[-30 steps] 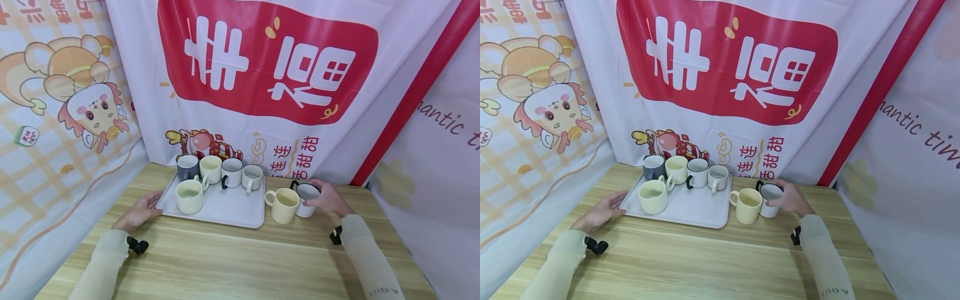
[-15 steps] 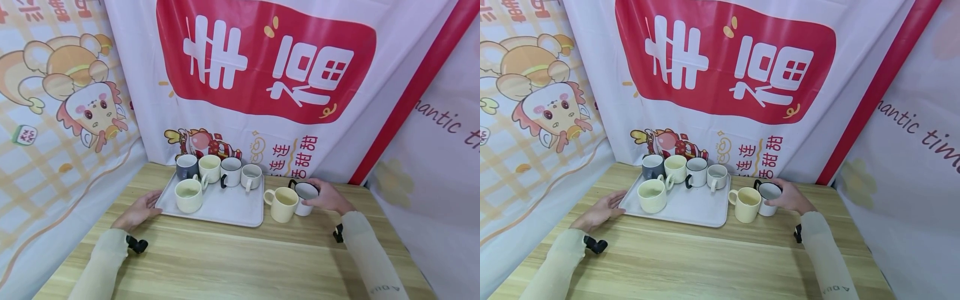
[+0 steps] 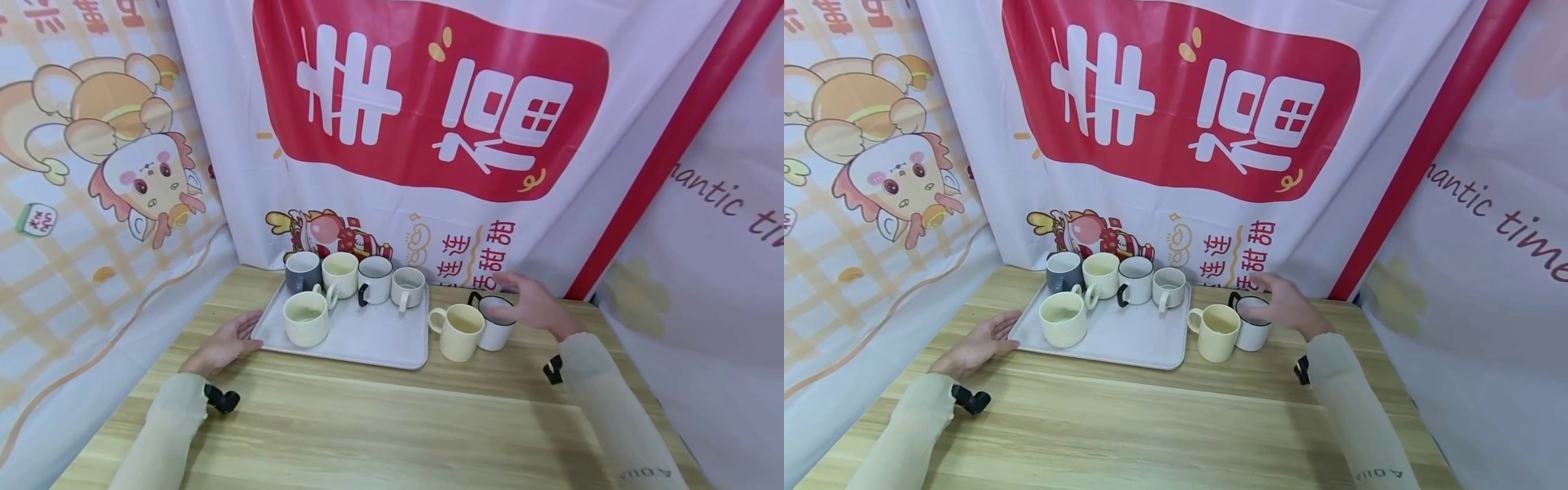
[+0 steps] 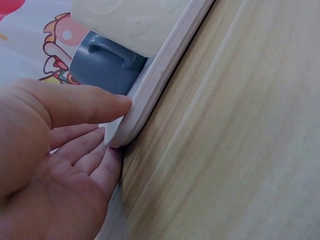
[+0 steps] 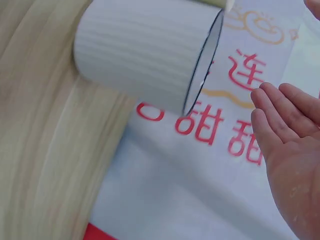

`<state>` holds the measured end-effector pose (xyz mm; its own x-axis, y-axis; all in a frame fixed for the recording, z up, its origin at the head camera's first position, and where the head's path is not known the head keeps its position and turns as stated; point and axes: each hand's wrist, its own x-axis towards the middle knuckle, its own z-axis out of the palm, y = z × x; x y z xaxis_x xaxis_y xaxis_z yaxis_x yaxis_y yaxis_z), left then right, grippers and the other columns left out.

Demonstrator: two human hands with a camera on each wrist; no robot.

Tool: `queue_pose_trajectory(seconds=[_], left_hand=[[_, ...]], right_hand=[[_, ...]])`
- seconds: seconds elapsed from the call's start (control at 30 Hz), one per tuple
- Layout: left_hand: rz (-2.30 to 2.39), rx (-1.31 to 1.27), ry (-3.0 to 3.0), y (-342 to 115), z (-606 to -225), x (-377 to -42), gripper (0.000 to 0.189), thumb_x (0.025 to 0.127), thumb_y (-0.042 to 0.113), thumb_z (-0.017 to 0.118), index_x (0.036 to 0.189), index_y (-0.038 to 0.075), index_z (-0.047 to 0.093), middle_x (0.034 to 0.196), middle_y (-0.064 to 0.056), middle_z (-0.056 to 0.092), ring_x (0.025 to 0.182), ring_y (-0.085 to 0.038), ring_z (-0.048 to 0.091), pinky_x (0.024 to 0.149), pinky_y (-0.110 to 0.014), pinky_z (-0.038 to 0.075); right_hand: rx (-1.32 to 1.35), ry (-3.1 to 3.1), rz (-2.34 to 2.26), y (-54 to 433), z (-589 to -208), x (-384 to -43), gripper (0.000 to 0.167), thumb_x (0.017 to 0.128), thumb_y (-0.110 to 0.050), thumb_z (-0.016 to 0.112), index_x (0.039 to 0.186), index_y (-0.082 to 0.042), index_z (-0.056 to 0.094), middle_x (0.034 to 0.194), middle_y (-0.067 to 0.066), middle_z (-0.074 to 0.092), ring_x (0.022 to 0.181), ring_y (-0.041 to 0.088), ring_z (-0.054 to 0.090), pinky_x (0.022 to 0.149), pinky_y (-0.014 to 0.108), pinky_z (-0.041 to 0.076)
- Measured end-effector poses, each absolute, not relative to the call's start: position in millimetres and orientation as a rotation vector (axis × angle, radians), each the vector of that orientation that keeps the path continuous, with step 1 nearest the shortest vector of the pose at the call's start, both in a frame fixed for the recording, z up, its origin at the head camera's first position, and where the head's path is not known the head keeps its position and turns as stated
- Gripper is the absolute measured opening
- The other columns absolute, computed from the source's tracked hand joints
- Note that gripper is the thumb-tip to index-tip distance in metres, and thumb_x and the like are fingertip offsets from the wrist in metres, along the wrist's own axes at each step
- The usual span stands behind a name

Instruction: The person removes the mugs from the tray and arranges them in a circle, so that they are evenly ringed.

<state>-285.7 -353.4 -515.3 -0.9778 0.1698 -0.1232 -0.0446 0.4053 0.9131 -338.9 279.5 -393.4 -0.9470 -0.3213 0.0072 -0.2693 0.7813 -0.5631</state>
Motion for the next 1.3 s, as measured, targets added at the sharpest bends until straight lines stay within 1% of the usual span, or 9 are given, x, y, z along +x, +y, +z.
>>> queue_pose_trajectory(seconds=[0.17,0.3,0.4,0.5,0.6,0.77,0.97,1.03,1.3], left_hand=[[1.608,0.108,2.468,-353,-515,-286,0.085,0.1,-0.001,0.062,0.166,-0.006,0.01,0.175,-0.029,0.008,0.161,-0.052,0.011,0.134,-0.063,0.018],[1.606,0.102,2.47,-353,-515,-286,0.085,0.1,-0.001,0.062,0.166,-0.006,0.01,0.175,-0.029,0.008,0.162,-0.052,0.011,0.134,-0.063,0.018],[1.61,0.114,2.468,-354,-515,-285,0.085,0.1,-0.002,0.062,0.166,-0.007,0.009,0.175,-0.03,0.008,0.161,-0.053,0.011,0.134,-0.063,0.019],[1.619,0.125,2.463,-354,-516,-285,0.085,0.099,-0.003,0.062,0.166,-0.008,0.009,0.174,-0.031,0.008,0.16,-0.054,0.011,0.133,-0.065,0.019],[1.631,0.132,2.457,-355,-516,-285,0.086,0.099,-0.003,0.063,0.166,-0.008,0.009,0.174,-0.032,0.008,0.16,-0.054,0.011,0.133,-0.065,0.018],[1.624,0.141,2.46,-355,-517,-285,0.085,0.1,-0.002,0.062,0.166,-0.007,0.009,0.175,-0.03,0.007,0.161,-0.053,0.01,0.133,-0.064,0.017],[1.595,0.126,2.48,-355,-516,-284,0.085,0.1,0.0,0.062,0.166,-0.006,0.01,0.175,-0.029,0.008,0.161,-0.052,0.011,0.134,-0.064,0.017],[1.596,0.13,2.477,-354,-516,-283,0.085,0.1,0.0,0.062,0.166,-0.006,0.009,0.175,-0.03,0.007,0.161,-0.053,0.011,0.134,-0.064,0.017],[1.619,0.133,2.467,-353,-515,-282,0.085,0.1,0.0,0.062,0.166,-0.007,0.009,0.175,-0.031,0.007,0.161,-0.053,0.011,0.133,-0.064,0.017]], right_hand=[[-0.579,2.906,-0.869,256,-387,-334,0.091,0.086,-0.048,0.085,0.159,-0.013,0.045,0.163,0.014,0.049,0.148,0.041,0.048,0.12,0.065,0.047],[-0.674,2.898,-0.865,233,-384,-332,0.089,0.086,-0.045,0.086,0.158,-0.013,0.047,0.161,0.012,0.052,0.147,0.039,0.051,0.121,0.065,0.047],[-0.714,2.871,-0.884,215,-382,-329,0.091,0.084,-0.047,0.087,0.159,-0.014,0.047,0.161,0.01,0.053,0.149,0.037,0.05,0.123,0.064,0.045],[-0.741,2.844,-0.906,197,-381,-328,0.092,0.082,-0.051,0.088,0.158,-0.017,0.048,0.16,0.007,0.055,0.149,0.033,0.051,0.123,0.062,0.046],[-0.804,2.84,-0.894,180,-382,-328,0.091,0.081,-0.052,0.088,0.156,-0.016,0.051,0.157,0.007,0.057,0.147,0.03,0.053,0.123,0.058,0.047],[-0.946,2.818,-0.888,151,-388,-331,0.088,0.083,-0.047,0.088,0.155,-0.012,0.052,0.157,0.008,0.057,0.146,0.029,0.055,0.125,0.053,0.045],[-0.997,2.786,-0.909,113,-396,-330,0.085,0.083,-0.047,0.088,0.154,-0.014,0.054,0.153,0.007,0.06,0.143,0.027,0.056,0.123,0.051,0.048],[-0.986,2.788,-0.905,102,-398,-328,0.085,0.082,-0.048,0.088,0.153,-0.015,0.055,0.151,0.005,0.062,0.142,0.026,0.057,0.123,0.05,0.049],[-1.042,2.775,-0.949,60,-413,-328,0.088,0.082,-0.05,0.088,0.153,-0.009,0.054,0.15,0.009,0.063,0.141,0.025,0.058,0.125,0.045,0.047]])
